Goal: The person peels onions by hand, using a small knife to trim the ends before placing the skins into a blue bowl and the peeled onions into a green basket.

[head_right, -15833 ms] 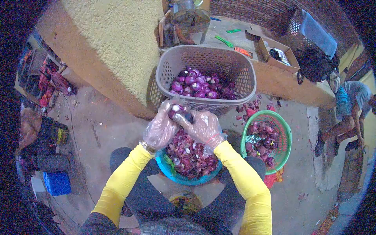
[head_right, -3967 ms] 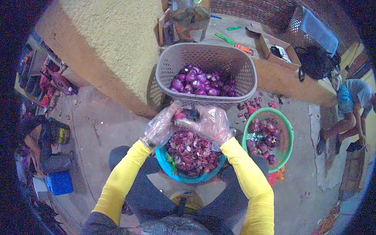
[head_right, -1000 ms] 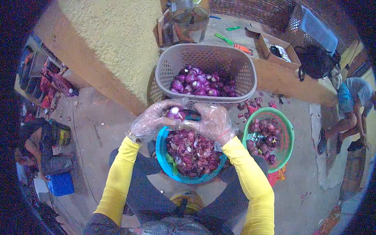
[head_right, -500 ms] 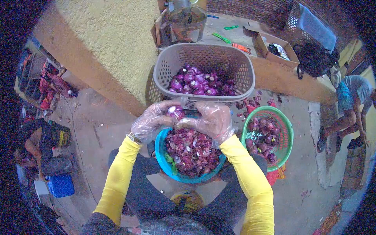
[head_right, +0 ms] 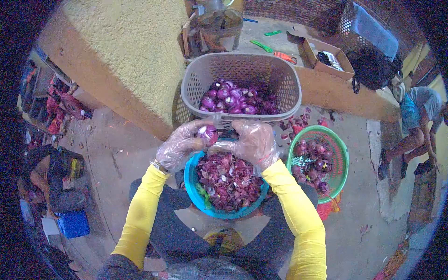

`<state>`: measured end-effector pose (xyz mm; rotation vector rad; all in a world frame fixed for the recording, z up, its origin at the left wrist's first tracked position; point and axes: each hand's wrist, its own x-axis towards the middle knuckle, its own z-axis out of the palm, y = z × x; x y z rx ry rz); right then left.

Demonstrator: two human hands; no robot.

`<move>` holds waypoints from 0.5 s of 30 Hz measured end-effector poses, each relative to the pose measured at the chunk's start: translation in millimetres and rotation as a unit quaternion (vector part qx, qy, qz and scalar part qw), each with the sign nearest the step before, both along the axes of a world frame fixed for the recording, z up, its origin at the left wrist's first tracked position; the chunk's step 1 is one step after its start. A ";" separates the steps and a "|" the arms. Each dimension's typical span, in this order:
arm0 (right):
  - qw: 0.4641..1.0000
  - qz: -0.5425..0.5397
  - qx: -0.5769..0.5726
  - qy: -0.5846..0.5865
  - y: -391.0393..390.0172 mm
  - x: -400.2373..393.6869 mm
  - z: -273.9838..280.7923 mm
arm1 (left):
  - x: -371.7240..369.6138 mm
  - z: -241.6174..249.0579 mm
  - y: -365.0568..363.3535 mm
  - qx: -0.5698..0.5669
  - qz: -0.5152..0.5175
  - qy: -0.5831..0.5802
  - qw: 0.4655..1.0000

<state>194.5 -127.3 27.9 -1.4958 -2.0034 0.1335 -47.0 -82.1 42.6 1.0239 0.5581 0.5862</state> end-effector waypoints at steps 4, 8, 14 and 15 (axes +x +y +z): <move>0.998 0.004 0.018 0.053 -1.6 -7.2 7.5 | 2.9 -0.3 -3.0 -0.015 0.027 -0.017 0.999; 0.992 -0.001 -0.023 0.120 -1.4 -10.4 3.7 | 5.2 -2.8 -3.7 -0.018 0.034 -0.061 0.997; 0.993 0.007 -0.034 0.112 -1.3 -9.0 4.5 | 3.1 -3.9 3.6 0.034 0.036 -0.037 0.998; 0.993 0.007 -0.034 0.112 -1.7 -9.3 5.2 | 0.7 -2.6 5.4 0.052 0.018 -0.007 0.998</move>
